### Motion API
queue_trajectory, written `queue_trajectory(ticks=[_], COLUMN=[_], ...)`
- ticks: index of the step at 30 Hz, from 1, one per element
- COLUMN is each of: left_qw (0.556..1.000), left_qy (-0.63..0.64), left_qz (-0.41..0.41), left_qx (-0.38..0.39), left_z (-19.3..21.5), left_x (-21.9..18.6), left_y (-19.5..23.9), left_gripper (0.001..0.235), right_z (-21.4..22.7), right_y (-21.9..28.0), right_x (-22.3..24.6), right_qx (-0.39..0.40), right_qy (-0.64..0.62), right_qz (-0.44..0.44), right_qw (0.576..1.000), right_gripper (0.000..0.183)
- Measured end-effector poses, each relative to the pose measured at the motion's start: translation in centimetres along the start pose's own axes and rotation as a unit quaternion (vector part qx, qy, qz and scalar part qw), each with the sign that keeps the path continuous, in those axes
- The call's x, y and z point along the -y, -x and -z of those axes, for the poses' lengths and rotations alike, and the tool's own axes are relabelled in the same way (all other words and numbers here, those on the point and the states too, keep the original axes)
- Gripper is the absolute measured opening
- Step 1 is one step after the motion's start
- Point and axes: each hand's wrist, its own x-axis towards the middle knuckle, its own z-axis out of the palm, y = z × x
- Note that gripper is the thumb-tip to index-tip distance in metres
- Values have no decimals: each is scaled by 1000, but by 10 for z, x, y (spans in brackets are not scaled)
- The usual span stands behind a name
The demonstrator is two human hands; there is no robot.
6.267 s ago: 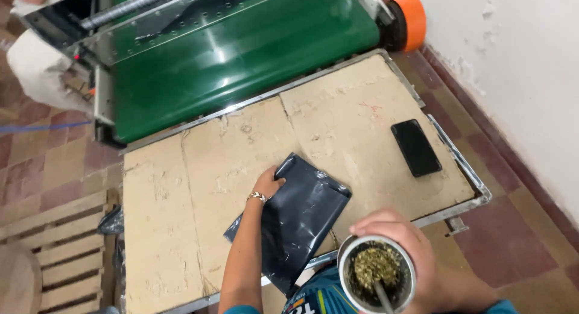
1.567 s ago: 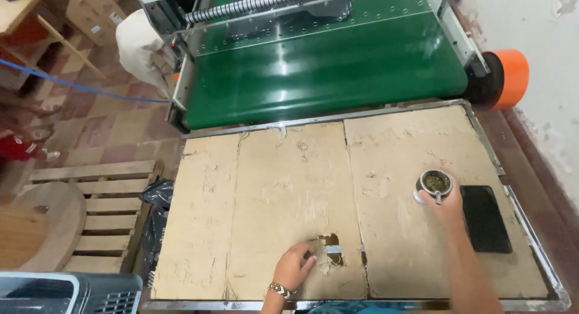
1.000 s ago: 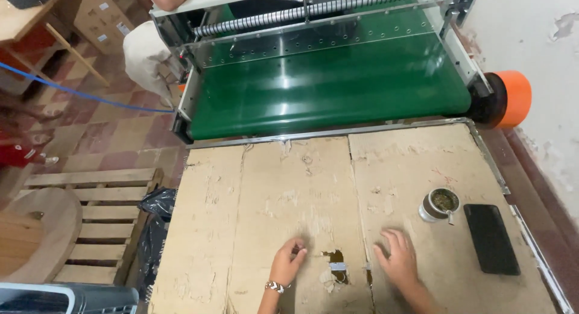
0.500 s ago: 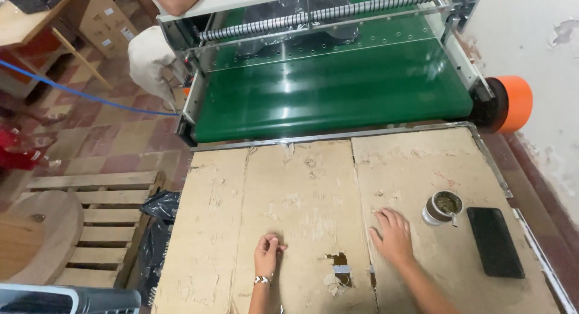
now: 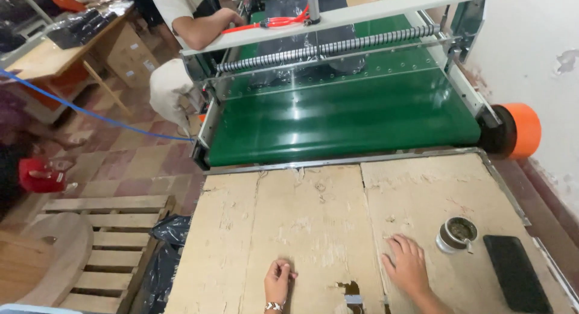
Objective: Catching plastic bags from a production machine, folding them on a workbench, and placing them into a collection bin.
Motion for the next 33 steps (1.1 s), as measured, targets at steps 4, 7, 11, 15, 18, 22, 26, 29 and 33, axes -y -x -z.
queue_trajectory(ticks=[4, 7, 11, 15, 18, 22, 26, 29, 33], left_qw=[997, 994, 990, 986, 980, 978, 974, 966, 957], left_qy=[4, 55, 12, 107, 144, 143, 185, 222, 265], left_qz=[68, 91, 110, 109, 127, 146, 126, 127, 114], left_qx=[-41, 32, 87, 73, 55, 42, 37, 40, 21], left_z=[-10, -26, -71, -121, -146, -170, -187, -191, -198], left_x=[-8, 11, -44, -44, -79, -102, -98, -106, -104], left_y=[-13, -74, -110, -168, -172, -195, -231, -243, -266], left_gripper=[21, 14, 19, 17, 17, 22, 31, 41, 39], right_z=[-16, -9, -13, -23, -29, -32, -39, -37, -32], right_y=[-6, -10, -8, -7, -7, -6, -5, -4, -3], right_x=[-8, -6, -9, -14, -19, -21, -26, -24, -20], right_qx=[29, 85, 44, 36, 26, -2, -23, -59, -53], right_qy=[3, -2, -12, -2, -6, -22, -11, -2, -9], right_qz=[-33, -64, -35, -34, -31, -21, 3, 33, 17], right_qw=[999, 994, 998, 999, 999, 1000, 1000, 998, 998], right_gripper=[50, 50, 51, 53, 53, 54, 55, 54, 55])
